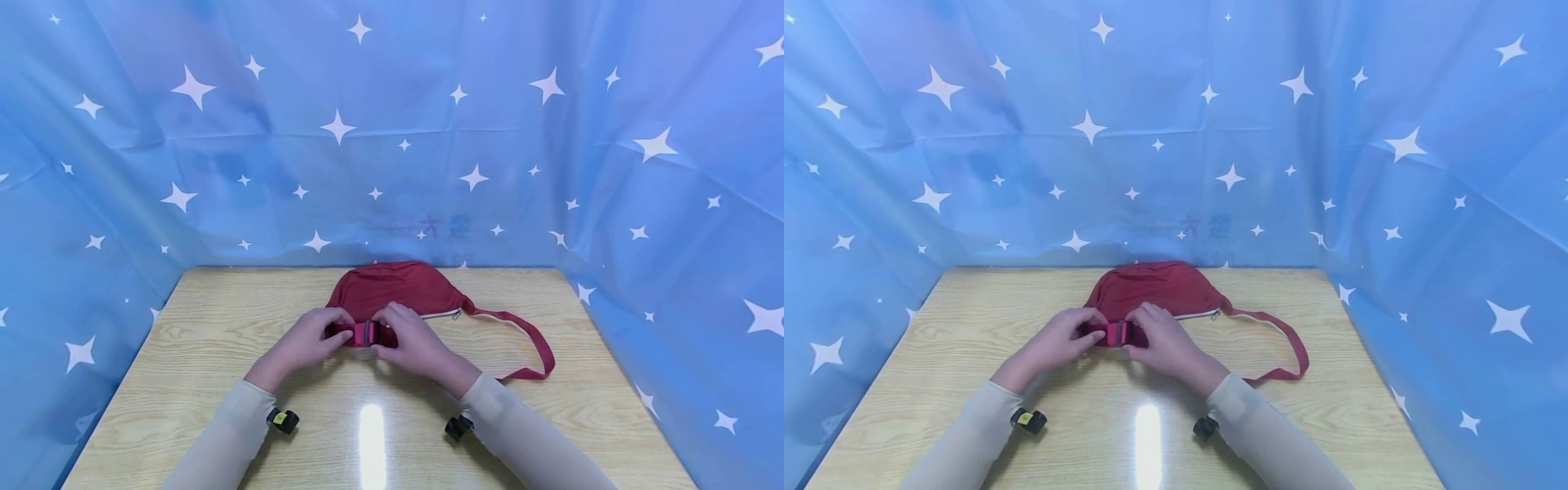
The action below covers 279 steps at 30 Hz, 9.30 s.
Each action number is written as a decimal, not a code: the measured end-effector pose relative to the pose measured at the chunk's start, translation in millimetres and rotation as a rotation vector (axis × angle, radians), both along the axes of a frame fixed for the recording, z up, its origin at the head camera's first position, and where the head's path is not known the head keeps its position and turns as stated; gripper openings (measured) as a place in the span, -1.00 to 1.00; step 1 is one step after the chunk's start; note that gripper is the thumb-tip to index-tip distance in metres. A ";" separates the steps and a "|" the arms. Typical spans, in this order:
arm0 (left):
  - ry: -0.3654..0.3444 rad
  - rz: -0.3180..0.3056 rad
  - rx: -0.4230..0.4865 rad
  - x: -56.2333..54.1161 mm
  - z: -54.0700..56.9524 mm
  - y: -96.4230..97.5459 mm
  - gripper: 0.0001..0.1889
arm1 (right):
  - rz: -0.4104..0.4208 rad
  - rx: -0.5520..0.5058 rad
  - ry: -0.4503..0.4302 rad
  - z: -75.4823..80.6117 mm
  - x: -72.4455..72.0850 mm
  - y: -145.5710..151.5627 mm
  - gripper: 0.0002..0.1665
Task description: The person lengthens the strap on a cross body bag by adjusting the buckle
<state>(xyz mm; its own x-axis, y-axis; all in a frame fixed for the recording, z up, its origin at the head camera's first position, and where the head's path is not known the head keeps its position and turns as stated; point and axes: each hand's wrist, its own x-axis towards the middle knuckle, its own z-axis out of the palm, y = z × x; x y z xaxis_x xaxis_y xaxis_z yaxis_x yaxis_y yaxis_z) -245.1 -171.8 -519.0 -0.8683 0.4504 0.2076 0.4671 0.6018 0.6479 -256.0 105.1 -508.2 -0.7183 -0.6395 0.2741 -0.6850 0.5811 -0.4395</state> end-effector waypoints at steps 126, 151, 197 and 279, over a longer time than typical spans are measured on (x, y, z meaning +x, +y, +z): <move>0.043 -0.055 0.007 -1.3 2.3 22.3 -0.56 | 0.073 -0.175 0.004 11.9 7.2 -1.6 -0.55; 0.043 -0.050 -0.040 0.0 1.5 12.7 -0.55 | 0.033 -0.036 0.040 12.5 1.1 21.2 -0.46; 0.001 -0.021 -0.071 2.3 -0.2 13.2 -0.53 | -0.210 -0.008 -0.169 -11.4 17.5 58.6 -0.62; -0.033 0.005 -0.051 0.0 -3.1 0.0 -0.56 | -0.264 -0.014 -0.086 -8.9 -0.5 105.1 -0.86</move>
